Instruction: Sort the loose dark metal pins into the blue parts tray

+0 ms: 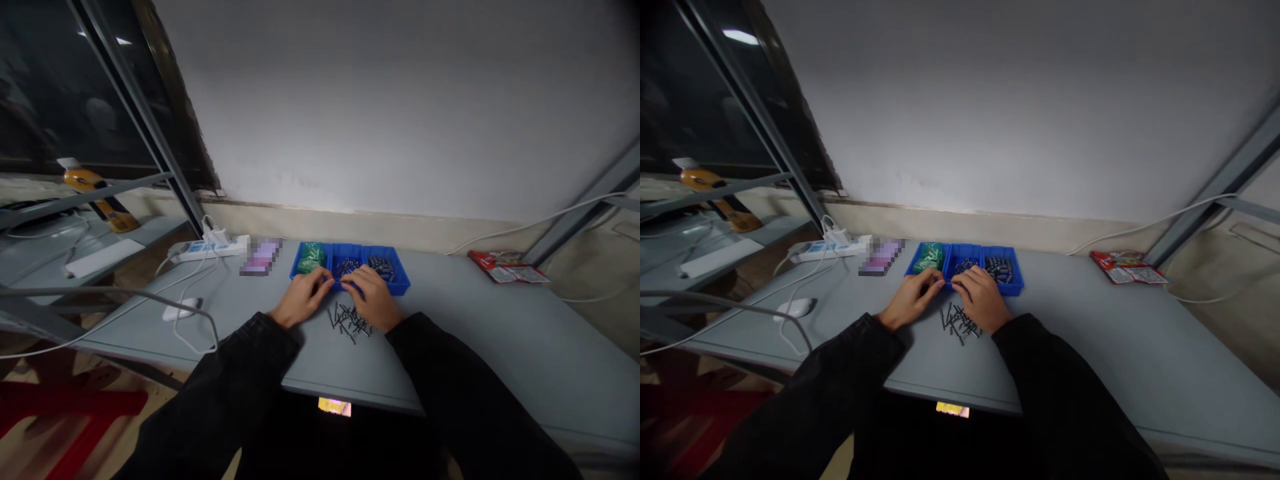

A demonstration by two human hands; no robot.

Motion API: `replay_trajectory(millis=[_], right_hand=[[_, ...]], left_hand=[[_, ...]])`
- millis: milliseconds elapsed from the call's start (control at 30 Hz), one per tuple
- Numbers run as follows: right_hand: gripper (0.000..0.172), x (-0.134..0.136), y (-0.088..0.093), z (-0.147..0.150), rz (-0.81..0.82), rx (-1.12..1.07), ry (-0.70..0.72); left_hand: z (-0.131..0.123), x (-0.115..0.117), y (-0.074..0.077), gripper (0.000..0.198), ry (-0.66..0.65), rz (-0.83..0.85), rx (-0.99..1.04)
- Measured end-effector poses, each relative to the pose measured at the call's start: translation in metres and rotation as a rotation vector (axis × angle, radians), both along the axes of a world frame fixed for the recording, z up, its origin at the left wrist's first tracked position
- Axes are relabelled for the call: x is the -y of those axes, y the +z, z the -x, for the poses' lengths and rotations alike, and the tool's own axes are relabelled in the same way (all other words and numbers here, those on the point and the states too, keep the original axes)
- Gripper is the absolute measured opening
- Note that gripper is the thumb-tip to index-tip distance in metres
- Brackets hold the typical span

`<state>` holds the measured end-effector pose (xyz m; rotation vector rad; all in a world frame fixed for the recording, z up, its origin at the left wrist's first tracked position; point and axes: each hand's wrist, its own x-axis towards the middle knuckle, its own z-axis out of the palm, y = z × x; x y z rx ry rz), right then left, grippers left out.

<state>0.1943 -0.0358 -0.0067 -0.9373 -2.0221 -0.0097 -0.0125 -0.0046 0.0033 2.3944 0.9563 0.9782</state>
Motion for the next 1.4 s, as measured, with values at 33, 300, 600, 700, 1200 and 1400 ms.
replay_trajectory(millis=[33,300,600,700,1200,1400], right_hand=[[0.016,-0.0006,-0.0012,-0.0005,-0.003,0.001,-0.002],[0.017,-0.0002,-0.0082,0.0012,0.018,0.030,-0.017],[0.012,0.0027,-0.0008,0.0031,0.021,0.006,0.009],[0.015,0.0009,-0.0015,0.0024,0.030,0.007,0.015],[0.011,0.0006,-0.0034,0.0028,0.059,0.035,0.016],[0.013,0.0007,-0.0034,0.0020,0.041,0.037,0.001]], left_hand=[[-0.0003,0.0002,0.0001,0.027,-0.009,0.001,-0.007],[-0.0021,0.0035,0.0023,0.030,-0.140,-0.026,-0.088],[-0.0006,0.0005,-0.0012,0.025,-0.099,-0.031,-0.032],[-0.0008,0.0018,0.0000,0.022,-0.121,-0.026,-0.042],[-0.0002,0.0020,0.0004,0.021,-0.129,-0.032,-0.035],[0.0000,0.0016,-0.0012,0.021,-0.121,-0.043,-0.034]])
